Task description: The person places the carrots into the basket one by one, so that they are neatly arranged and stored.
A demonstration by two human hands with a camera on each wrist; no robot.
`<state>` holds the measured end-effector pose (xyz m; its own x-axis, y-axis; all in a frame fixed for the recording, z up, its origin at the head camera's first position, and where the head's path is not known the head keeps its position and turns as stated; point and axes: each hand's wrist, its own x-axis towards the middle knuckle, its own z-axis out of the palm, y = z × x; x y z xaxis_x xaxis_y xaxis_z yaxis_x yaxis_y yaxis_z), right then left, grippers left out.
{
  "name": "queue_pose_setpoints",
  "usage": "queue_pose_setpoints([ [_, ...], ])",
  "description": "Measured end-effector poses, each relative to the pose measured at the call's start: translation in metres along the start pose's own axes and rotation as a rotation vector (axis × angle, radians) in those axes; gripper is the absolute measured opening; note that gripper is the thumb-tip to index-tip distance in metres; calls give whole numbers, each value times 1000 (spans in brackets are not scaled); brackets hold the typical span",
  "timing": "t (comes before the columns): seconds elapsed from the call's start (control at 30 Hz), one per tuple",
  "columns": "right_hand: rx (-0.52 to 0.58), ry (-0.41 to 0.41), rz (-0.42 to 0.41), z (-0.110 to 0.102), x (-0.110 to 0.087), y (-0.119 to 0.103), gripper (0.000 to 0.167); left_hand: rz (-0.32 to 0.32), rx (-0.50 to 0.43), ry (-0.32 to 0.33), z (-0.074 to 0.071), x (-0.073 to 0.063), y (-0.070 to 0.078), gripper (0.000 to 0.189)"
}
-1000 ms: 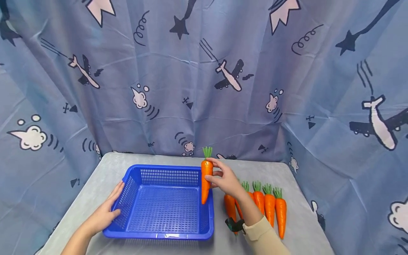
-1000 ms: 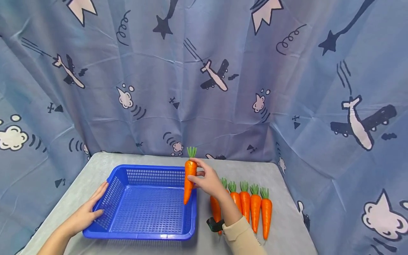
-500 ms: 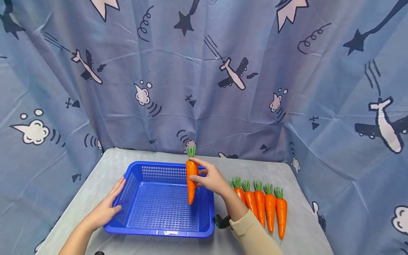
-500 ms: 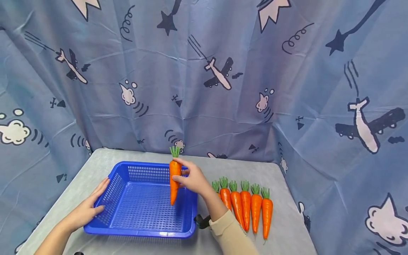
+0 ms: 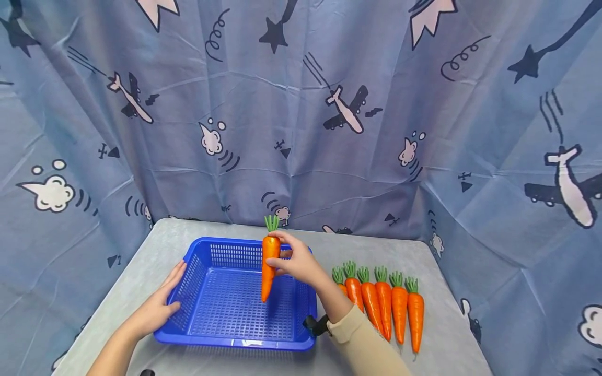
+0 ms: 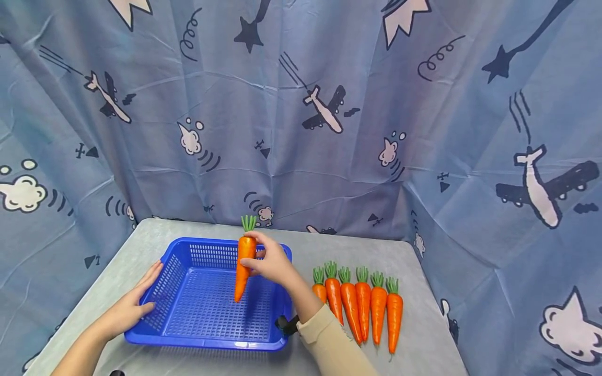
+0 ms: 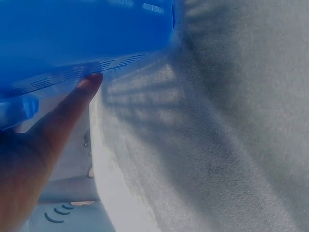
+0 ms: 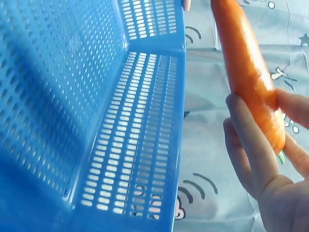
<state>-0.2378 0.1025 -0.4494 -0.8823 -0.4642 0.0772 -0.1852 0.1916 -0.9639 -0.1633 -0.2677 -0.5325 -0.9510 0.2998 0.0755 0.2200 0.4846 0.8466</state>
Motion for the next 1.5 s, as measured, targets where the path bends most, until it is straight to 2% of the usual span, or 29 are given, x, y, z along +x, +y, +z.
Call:
queue_pose_setpoints([
  [0.17, 26, 0, 13, 11, 7, -3, 60, -6, 0, -3, 0, 0, 1, 91],
  [0.43, 6, 1, 28, 31, 20, -3, 59, -22, -12, -3, 0, 0, 3, 90],
  [0.7, 37, -8, 81, 49, 30, -2, 56, 9, 23, 11, 2, -2, 1, 90],
  [0.9, 48, -27, 111, 63, 37, -2, 55, -19, 9, -2, 1, -2, 3, 90],
  [1.13, 63, -38, 136, 78, 48, 5, 56, -14, 0, -4, 1, 1, 3, 91],
  [1.5, 31, -92, 164, 109, 58, 11, 54, -51, 4, -11, -1, 2, 3, 90],
])
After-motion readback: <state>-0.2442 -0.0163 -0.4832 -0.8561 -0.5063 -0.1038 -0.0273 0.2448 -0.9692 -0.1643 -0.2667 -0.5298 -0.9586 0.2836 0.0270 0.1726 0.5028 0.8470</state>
